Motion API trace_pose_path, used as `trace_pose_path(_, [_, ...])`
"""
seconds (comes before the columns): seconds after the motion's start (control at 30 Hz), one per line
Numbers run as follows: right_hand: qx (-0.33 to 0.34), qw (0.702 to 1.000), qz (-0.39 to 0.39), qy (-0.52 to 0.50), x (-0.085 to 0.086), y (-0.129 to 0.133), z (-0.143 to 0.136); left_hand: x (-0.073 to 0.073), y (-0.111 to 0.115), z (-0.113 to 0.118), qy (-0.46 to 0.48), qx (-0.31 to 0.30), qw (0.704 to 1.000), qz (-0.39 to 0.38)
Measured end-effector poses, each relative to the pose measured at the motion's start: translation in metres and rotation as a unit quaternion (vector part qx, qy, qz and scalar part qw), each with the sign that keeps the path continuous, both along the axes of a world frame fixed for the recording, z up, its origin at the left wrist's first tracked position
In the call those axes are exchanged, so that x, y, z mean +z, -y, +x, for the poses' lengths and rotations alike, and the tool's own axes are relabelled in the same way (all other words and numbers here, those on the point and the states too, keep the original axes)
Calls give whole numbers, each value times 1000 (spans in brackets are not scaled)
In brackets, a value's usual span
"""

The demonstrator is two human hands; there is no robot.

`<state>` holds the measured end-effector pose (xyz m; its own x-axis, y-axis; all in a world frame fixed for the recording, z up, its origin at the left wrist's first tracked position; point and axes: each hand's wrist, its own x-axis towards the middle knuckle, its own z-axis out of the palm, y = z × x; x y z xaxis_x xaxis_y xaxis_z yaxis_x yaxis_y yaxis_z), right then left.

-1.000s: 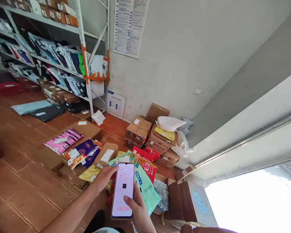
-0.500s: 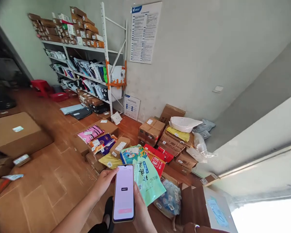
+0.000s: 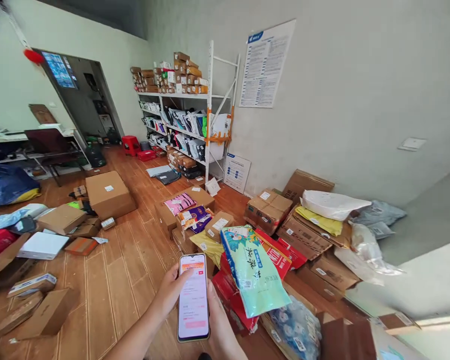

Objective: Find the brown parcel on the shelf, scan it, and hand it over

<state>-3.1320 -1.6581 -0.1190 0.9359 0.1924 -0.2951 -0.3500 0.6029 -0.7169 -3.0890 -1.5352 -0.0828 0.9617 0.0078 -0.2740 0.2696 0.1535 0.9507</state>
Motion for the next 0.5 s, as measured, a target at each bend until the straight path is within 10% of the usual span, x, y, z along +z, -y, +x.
trace_pose_path(0.23, [17, 1000, -2, -19, -9, -94, -17, -4, -83, -27, 30, 70, 994, 83])
trace_pose_path(0.5, [87, 994, 47, -40, 10, -217, -45, 25, -212, -65, -15, 76, 997, 11])
